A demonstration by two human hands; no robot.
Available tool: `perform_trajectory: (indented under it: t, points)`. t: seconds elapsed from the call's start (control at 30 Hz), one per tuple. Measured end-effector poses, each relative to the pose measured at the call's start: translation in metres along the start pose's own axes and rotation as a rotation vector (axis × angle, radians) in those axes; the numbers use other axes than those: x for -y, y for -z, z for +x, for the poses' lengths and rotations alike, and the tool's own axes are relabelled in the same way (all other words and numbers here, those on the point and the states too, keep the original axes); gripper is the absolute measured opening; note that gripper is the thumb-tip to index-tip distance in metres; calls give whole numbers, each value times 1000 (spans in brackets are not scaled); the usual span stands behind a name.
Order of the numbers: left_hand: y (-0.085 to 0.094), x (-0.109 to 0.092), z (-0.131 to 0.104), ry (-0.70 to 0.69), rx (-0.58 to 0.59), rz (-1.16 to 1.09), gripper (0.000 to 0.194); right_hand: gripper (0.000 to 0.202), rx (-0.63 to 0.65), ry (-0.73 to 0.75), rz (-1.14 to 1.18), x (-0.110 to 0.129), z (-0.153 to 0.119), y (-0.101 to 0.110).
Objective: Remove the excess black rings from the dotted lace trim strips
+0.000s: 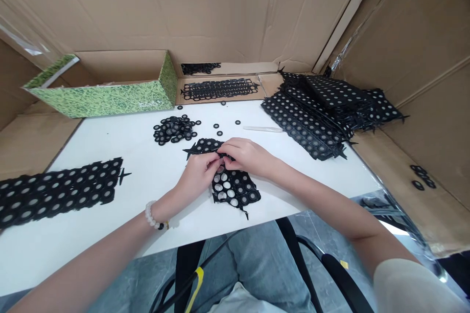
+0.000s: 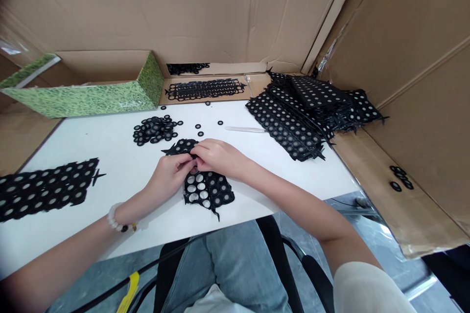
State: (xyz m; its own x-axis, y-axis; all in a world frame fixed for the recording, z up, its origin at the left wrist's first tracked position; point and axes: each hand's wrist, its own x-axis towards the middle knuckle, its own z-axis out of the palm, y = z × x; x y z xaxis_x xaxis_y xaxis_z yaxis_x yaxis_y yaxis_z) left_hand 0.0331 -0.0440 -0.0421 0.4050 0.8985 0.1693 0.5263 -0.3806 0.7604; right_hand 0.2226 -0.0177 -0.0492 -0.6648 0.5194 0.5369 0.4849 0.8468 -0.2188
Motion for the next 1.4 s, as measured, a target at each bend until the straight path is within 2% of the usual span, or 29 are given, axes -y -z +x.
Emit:
perform_trajectory:
  t: [0.23,0.37,0.53,0.77,1.1,1.4]
  points:
    - [1,3,3,53,16,-93,29,21,38,-61,76,1,2,-6]
    - [2,4,4,74,15,-162,27,23,42,-110,209,-4,2,1]
    - [3,1,6,99,19,-251,27,23,49,-78,301,-13,0,11]
    - [3,-2,4,93,26,-238,25,24,102,-14,132,-14,0,15]
    - [7,-2,6,48,40,-100,31,23,106,40,-150,-3,-2,0]
    - [9,-2,5,65,44,-103,35,24,112,-10,-150,1,1,-2]
